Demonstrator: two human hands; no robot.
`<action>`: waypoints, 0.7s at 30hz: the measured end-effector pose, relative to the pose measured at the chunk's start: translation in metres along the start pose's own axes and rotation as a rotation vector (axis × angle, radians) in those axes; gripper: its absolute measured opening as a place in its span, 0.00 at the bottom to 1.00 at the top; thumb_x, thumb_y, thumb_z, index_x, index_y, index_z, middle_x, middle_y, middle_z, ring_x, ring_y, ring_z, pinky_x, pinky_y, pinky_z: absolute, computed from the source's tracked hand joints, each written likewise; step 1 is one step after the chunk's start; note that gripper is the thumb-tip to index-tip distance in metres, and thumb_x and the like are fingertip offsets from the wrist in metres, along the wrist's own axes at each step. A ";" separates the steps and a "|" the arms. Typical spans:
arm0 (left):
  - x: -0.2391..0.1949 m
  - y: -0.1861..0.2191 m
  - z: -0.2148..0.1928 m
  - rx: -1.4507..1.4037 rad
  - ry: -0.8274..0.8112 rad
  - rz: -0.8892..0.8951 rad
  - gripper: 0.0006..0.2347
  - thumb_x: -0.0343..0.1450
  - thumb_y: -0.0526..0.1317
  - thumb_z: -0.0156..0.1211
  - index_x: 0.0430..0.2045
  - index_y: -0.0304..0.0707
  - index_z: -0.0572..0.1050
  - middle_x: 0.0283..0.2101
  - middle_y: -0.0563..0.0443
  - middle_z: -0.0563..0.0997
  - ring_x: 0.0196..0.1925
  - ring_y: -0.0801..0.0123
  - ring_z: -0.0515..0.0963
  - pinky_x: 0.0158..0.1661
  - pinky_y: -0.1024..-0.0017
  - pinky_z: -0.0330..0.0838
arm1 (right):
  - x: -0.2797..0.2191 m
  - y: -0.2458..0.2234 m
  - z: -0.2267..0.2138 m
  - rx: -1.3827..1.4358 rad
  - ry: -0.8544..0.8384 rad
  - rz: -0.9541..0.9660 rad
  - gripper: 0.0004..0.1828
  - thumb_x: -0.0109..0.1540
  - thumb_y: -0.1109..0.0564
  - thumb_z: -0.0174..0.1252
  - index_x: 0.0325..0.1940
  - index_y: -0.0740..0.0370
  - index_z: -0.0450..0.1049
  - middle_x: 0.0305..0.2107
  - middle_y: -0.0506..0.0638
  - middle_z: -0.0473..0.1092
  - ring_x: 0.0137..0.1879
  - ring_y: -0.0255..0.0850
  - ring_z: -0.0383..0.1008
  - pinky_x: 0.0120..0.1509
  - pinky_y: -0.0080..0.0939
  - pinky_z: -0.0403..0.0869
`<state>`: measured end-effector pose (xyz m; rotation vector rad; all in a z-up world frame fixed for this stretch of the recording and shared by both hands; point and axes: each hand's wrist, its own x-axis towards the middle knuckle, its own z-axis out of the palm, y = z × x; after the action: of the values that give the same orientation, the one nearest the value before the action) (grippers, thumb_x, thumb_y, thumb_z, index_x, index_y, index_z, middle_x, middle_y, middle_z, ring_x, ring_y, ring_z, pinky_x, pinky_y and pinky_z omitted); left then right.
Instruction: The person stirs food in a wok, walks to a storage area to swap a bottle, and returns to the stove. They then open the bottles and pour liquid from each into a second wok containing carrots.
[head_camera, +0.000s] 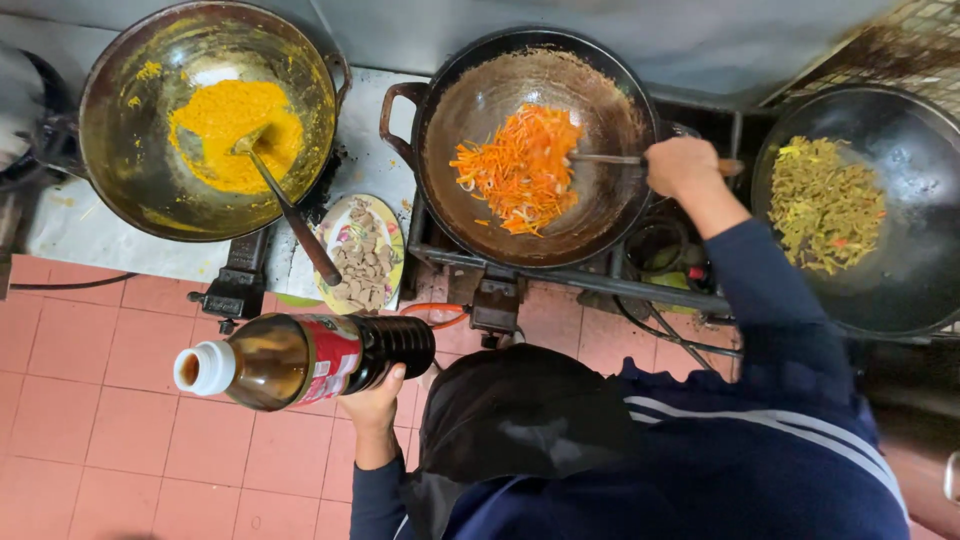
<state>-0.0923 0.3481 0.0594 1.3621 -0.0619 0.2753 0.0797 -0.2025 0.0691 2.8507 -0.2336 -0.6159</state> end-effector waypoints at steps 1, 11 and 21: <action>0.000 -0.001 -0.003 0.002 -0.005 0.000 0.33 0.62 0.38 0.78 0.60 0.22 0.67 0.59 0.40 0.76 0.62 0.58 0.76 0.65 0.60 0.69 | 0.001 -0.009 0.005 0.004 -0.001 0.003 0.15 0.61 0.56 0.55 0.48 0.56 0.83 0.43 0.61 0.79 0.50 0.57 0.80 0.51 0.53 0.77; 0.005 -0.003 -0.032 0.031 -0.045 -0.007 0.30 0.61 0.35 0.77 0.57 0.23 0.69 0.56 0.42 0.77 0.58 0.61 0.78 0.63 0.62 0.71 | -0.112 -0.051 -0.072 -0.307 0.533 -0.191 0.16 0.67 0.54 0.53 0.57 0.50 0.80 0.36 0.51 0.76 0.45 0.46 0.78 0.44 0.46 0.74; 0.002 0.011 -0.057 -0.016 -0.030 0.023 0.32 0.62 0.35 0.77 0.59 0.23 0.68 0.58 0.41 0.76 0.61 0.59 0.77 0.65 0.60 0.69 | -0.044 -0.029 0.027 0.193 -0.145 0.028 0.19 0.62 0.49 0.58 0.51 0.62 0.81 0.47 0.66 0.76 0.54 0.61 0.77 0.57 0.56 0.75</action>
<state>-0.1000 0.4059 0.0585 1.3504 -0.1047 0.2727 0.0321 -0.1704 0.0555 2.9815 -0.3755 -0.8387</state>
